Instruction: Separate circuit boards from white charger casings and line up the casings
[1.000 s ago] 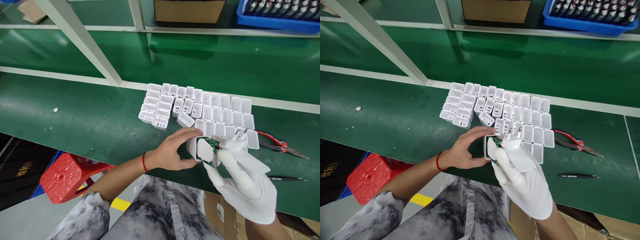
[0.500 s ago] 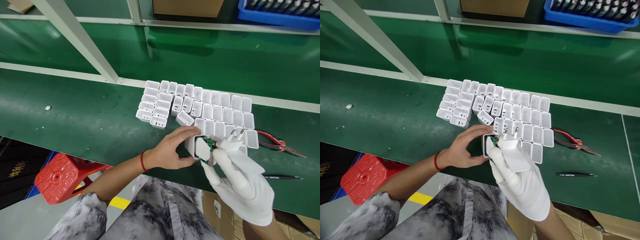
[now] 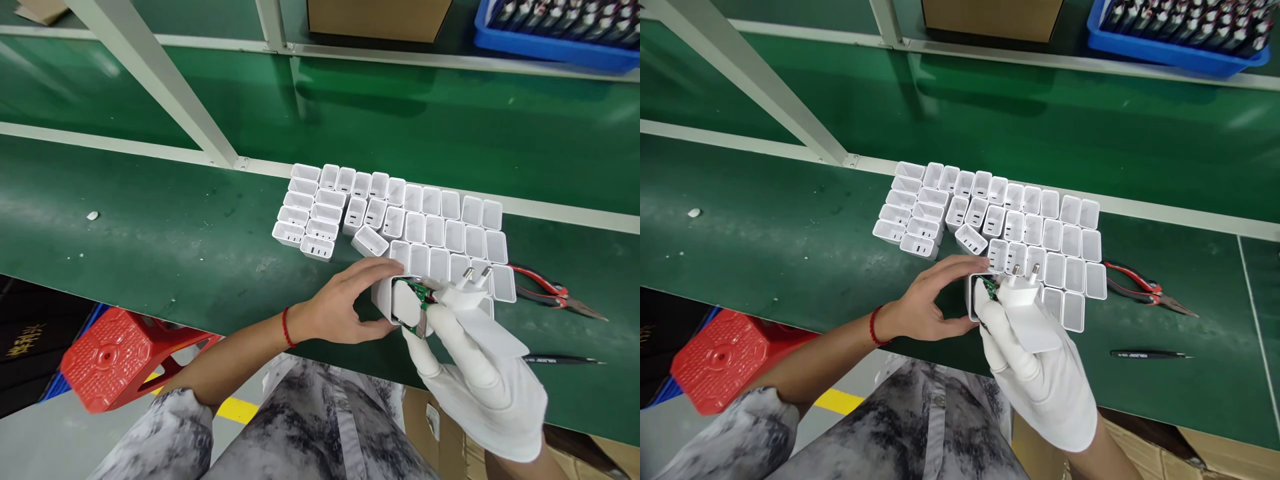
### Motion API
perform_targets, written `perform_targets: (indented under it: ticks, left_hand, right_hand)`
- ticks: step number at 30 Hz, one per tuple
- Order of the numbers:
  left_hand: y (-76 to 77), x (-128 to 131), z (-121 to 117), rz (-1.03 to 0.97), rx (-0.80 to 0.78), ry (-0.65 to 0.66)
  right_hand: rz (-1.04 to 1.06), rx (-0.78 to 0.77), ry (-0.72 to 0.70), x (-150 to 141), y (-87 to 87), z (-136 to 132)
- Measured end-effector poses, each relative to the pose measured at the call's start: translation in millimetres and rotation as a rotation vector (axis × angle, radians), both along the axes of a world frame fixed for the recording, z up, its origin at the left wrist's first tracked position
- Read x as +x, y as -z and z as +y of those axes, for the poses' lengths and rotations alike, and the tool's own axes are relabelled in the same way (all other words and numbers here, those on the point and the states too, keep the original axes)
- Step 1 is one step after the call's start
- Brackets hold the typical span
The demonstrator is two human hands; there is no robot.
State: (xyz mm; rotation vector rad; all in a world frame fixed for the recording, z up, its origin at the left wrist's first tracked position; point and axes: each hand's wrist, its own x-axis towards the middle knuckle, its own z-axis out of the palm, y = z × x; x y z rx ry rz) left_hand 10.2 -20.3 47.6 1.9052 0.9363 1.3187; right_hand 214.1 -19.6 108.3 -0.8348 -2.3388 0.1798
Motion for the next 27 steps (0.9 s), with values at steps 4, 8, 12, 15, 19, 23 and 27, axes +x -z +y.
perform_targets:
  ticks: [4, 8, 12, 15, 19, 23, 27]
  left_hand:
    - [1.1, 0.7, -0.4, -0.005, -0.011, -0.002]
    - [2.3, 1.1, -0.8, -0.015, -0.005, -0.001]
    - [2.0, 0.8, -1.1, -0.002, 0.008, -0.008]
    - [1.9, 0.1, -1.4, 0.019, 0.009, -0.013]
    - [3.2, -0.4, -1.7, 0.003, 0.000, -0.012]
    - [4.4, -0.9, -1.9, 0.010, -0.009, -0.004]
    - [4.6, -1.6, -1.7, 0.026, -0.001, -0.006]
  right_hand:
    - [-0.022, 0.038, 0.028, -0.8, -1.5, -1.2]
    - [-0.055, 0.083, 0.034, -0.3, -0.2, -1.4]
    - [-0.037, 0.057, 0.043, 0.3, 3.3, -0.8]
    - [-0.038, 0.044, 0.041, -0.5, 4.1, -1.4]
    - [-0.037, 0.077, 0.049, -2.0, 3.4, -2.1]
    - [-0.053, 0.041, 0.067, -2.1, 4.5, -2.1]
    - [-0.054, -0.013, 0.045, -2.3, 6.9, -2.9]
